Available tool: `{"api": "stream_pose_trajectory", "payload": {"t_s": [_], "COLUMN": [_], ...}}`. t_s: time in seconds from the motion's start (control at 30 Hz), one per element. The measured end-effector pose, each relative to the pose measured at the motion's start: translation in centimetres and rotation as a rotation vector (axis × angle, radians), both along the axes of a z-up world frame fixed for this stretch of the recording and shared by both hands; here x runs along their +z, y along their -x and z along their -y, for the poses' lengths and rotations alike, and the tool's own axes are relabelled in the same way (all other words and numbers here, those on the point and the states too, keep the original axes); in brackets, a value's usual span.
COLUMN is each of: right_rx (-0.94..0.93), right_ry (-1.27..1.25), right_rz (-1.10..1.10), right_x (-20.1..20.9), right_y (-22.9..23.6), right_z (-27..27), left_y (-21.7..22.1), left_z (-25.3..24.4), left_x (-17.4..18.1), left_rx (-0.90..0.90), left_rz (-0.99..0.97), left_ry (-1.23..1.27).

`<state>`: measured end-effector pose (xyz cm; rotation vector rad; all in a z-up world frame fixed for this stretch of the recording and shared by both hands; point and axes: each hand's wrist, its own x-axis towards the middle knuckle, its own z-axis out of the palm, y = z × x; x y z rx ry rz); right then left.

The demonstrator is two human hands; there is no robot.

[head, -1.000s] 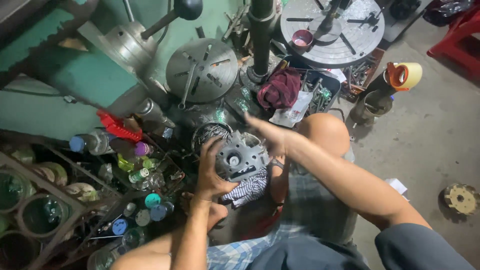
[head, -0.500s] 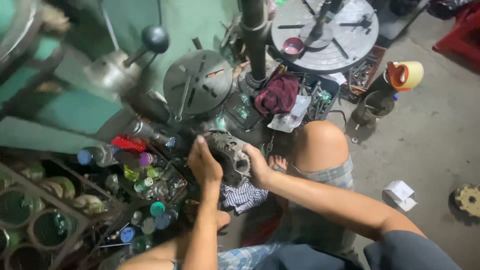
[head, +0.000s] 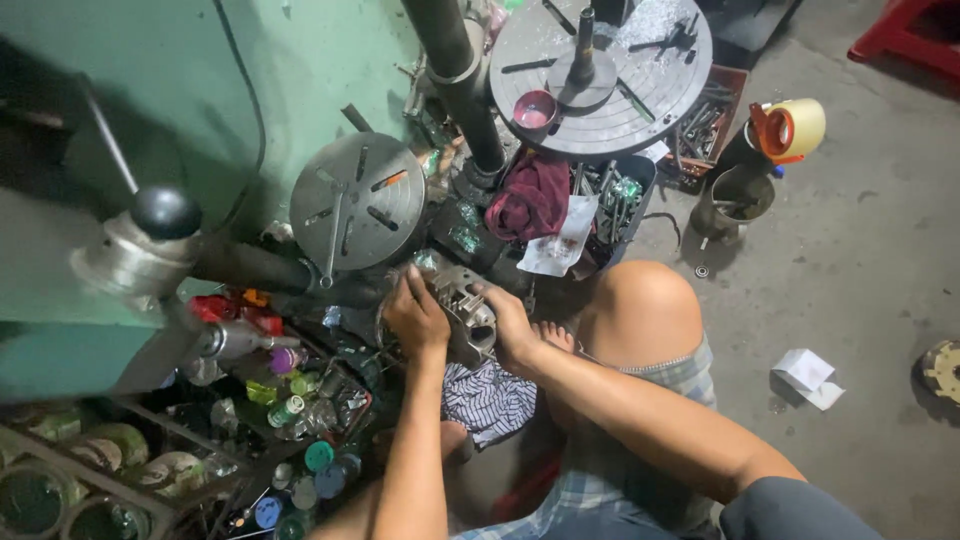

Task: The person cleans a metal engine part using a red brush and a cloth. They scrub the part, wipe it down, and then apply a liquid from a small cup to the surface.

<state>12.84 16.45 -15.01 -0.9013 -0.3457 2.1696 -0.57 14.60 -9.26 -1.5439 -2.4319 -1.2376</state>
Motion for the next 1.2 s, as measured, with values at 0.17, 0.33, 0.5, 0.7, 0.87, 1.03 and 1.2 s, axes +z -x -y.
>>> {"api": "stream_pose_trajectory", "payload": {"t_s": [0.17, 0.33, 0.5, 0.7, 0.87, 1.03, 1.2], "right_rx": [0.175, 0.334, 0.309, 0.091, -0.033, -0.013, 0.001], "right_ry": [0.211, 0.185, -0.301, -0.883, -1.051, -0.554, -0.104], "right_rz": [-0.004, -0.028, 0.027, 0.276, 0.334, 0.232, 0.001], "right_x": [-0.2, 4.4, 4.4, 2.8, 4.5, 6.2, 7.1], "right_y": [-0.3, -1.8, -1.6, -2.5, -2.3, -3.2, -3.4], "right_z": [-1.1, -2.0, -2.8, -2.0, -1.5, -3.3, -4.3], "left_y": [1.3, 2.8, 1.2, -4.7, -9.2, -6.6, -2.8], "left_z": [1.9, 4.0, 4.3, 2.8, 2.2, 4.8, 3.5], "left_x": [2.8, 4.9, 4.0, 8.9, 10.0, 7.5, 10.2], "left_rx": [-0.17, -0.436, -0.364, -0.09, 0.215, -0.087, -0.447], "left_rz": [0.258, 0.527, 0.888, 0.96, 0.986, 0.375, -0.154], "left_ry": [0.079, 0.106, -0.165, -0.404, -0.499, -0.137, 0.208]}}
